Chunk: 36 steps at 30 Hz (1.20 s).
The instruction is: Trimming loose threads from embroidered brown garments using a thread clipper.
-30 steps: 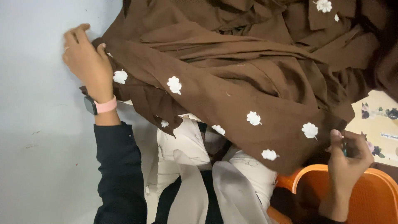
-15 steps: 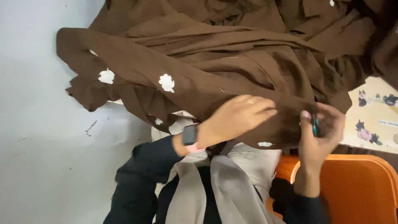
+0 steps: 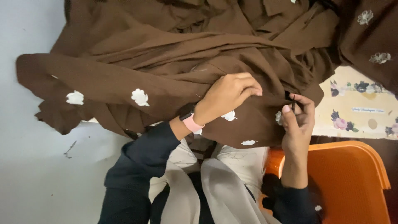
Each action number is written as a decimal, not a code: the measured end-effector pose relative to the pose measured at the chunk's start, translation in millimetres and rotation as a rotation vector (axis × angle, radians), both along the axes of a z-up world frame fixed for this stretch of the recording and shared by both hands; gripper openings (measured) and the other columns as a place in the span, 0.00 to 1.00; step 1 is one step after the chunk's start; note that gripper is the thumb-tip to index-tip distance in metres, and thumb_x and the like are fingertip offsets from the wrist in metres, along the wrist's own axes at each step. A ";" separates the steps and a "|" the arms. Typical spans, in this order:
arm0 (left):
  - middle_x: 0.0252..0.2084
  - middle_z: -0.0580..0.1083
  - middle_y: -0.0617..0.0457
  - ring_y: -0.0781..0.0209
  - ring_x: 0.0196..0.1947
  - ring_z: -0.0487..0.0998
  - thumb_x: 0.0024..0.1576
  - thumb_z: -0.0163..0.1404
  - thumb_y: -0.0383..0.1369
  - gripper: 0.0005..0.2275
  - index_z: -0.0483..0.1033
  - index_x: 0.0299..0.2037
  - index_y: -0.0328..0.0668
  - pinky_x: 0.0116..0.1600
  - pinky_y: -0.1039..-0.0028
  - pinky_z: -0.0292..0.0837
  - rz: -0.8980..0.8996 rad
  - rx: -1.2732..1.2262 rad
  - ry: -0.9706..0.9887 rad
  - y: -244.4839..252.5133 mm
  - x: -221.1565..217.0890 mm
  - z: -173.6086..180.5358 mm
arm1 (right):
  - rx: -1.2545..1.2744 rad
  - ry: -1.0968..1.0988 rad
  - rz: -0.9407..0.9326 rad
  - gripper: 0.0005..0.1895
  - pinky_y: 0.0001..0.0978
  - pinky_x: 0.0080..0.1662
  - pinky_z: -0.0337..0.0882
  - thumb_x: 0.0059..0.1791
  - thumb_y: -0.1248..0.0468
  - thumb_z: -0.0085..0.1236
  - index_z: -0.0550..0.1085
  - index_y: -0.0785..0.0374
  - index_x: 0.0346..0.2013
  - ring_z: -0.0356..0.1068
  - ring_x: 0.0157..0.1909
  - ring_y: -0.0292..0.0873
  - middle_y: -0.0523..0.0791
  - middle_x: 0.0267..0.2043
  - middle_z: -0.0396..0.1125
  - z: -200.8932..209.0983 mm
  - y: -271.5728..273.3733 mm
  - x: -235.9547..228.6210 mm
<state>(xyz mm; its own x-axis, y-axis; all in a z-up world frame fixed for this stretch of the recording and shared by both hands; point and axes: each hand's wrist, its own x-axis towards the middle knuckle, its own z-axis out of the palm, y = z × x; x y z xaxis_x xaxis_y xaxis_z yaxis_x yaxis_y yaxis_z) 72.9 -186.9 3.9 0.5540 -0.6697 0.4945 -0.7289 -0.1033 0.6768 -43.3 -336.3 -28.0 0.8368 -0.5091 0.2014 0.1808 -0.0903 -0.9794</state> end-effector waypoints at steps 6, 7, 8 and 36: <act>0.24 0.66 0.60 0.65 0.28 0.70 0.49 0.46 0.30 0.04 0.68 0.22 0.47 0.28 0.82 0.66 0.121 0.223 -0.646 -20.5 -19.0 -45.1 | 0.051 -0.005 0.036 0.16 0.16 0.27 0.56 0.45 0.65 0.47 0.59 0.65 0.46 0.57 0.24 0.31 0.41 0.22 0.55 -6.4 -5.2 0.1; 0.23 0.63 0.60 0.65 0.26 0.68 0.48 0.46 0.29 0.05 0.68 0.21 0.46 0.26 0.82 0.65 0.157 0.222 -0.800 -23.6 -19.3 -54.4 | 0.046 -0.007 0.050 0.17 0.16 0.27 0.56 0.45 0.66 0.47 0.59 0.65 0.46 0.57 0.24 0.32 0.42 0.22 0.55 -6.9 -4.6 0.4; 0.23 0.63 0.60 0.65 0.26 0.68 0.48 0.46 0.29 0.05 0.68 0.21 0.46 0.26 0.82 0.65 0.163 0.223 -0.795 -25.0 -20.9 -58.3 | 0.045 -0.003 0.056 0.17 0.16 0.27 0.56 0.45 0.66 0.47 0.59 0.65 0.46 0.57 0.24 0.32 0.42 0.22 0.55 -6.5 -4.3 -0.7; 0.37 0.70 0.57 0.66 0.37 0.71 0.38 0.54 0.37 0.19 0.69 0.40 0.39 0.43 0.80 0.63 -0.120 0.149 0.602 22.0 -27.3 37.1 | 0.475 -0.281 0.228 0.07 0.11 0.17 0.46 0.43 0.55 0.48 0.68 0.52 0.30 0.43 0.14 0.24 0.32 0.15 0.49 37.9 -13.9 -21.5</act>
